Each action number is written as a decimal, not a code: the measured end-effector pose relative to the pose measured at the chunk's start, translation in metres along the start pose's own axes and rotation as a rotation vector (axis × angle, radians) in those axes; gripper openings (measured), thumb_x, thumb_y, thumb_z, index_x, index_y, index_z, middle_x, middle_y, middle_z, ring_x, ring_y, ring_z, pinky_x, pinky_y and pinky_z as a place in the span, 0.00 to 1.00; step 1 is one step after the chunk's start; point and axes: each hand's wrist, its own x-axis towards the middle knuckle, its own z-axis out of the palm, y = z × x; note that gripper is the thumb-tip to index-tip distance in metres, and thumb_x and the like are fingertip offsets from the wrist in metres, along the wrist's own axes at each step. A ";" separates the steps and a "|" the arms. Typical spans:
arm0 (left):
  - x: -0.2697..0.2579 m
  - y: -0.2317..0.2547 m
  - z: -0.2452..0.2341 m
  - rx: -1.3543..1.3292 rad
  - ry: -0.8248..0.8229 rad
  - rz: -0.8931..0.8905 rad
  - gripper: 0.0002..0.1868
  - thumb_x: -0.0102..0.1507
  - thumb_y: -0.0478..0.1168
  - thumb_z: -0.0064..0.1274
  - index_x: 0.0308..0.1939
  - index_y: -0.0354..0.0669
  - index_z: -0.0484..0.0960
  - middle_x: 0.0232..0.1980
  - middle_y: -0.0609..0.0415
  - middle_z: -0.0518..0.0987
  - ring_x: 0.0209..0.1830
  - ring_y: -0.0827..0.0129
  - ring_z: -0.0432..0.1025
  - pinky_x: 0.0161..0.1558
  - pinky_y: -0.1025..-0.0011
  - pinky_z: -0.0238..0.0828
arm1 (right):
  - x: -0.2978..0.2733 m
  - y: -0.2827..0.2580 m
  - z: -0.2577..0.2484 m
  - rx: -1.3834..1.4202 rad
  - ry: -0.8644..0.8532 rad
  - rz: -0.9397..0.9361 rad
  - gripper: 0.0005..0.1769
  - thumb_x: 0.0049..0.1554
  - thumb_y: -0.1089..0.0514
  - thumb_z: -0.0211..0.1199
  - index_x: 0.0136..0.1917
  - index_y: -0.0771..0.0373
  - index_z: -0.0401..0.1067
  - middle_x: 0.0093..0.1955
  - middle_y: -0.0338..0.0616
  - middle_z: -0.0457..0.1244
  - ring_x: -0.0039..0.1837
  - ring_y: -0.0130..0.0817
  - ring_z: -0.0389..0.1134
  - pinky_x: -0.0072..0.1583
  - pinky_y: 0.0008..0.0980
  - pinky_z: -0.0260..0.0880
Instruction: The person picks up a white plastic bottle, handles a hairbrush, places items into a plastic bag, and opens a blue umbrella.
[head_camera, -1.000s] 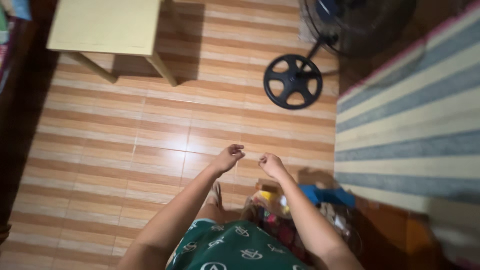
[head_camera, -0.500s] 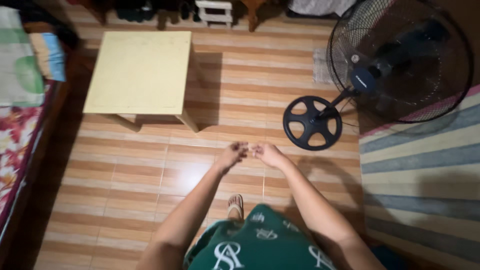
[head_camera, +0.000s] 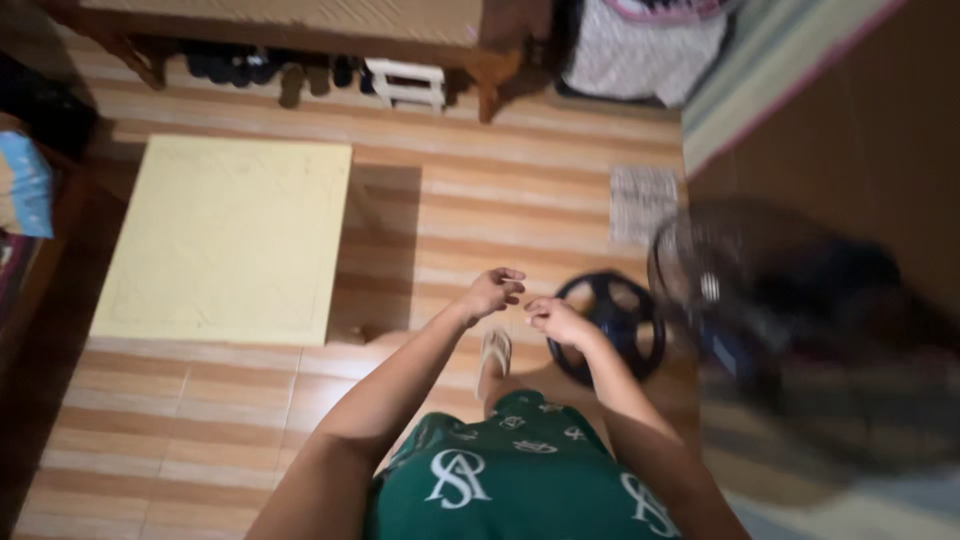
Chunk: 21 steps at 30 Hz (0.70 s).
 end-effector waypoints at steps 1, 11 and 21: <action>0.023 0.018 -0.004 0.026 0.024 0.008 0.21 0.64 0.45 0.54 0.60 0.44 0.77 0.49 0.54 0.83 0.43 0.69 0.77 0.41 0.72 0.72 | 0.025 -0.015 -0.023 -0.080 0.020 -0.045 0.14 0.57 0.59 0.64 0.57 0.63 0.76 0.53 0.47 0.73 0.53 0.33 0.73 0.57 0.34 0.72; 0.229 0.172 -0.110 -0.069 0.104 0.001 0.19 0.66 0.48 0.53 0.59 0.45 0.77 0.51 0.56 0.82 0.46 0.70 0.77 0.44 0.71 0.73 | 0.279 -0.119 -0.223 0.007 0.046 -0.306 0.16 0.57 0.59 0.62 0.59 0.62 0.74 0.55 0.47 0.72 0.56 0.34 0.74 0.59 0.33 0.73; 0.515 0.303 -0.234 0.050 0.042 0.020 0.20 0.65 0.41 0.53 0.61 0.41 0.80 0.49 0.53 0.84 0.39 0.72 0.75 0.38 0.73 0.71 | 0.498 -0.068 -0.395 -0.150 0.188 -0.283 0.18 0.56 0.56 0.68 0.57 0.68 0.76 0.50 0.52 0.70 0.51 0.39 0.70 0.53 0.36 0.70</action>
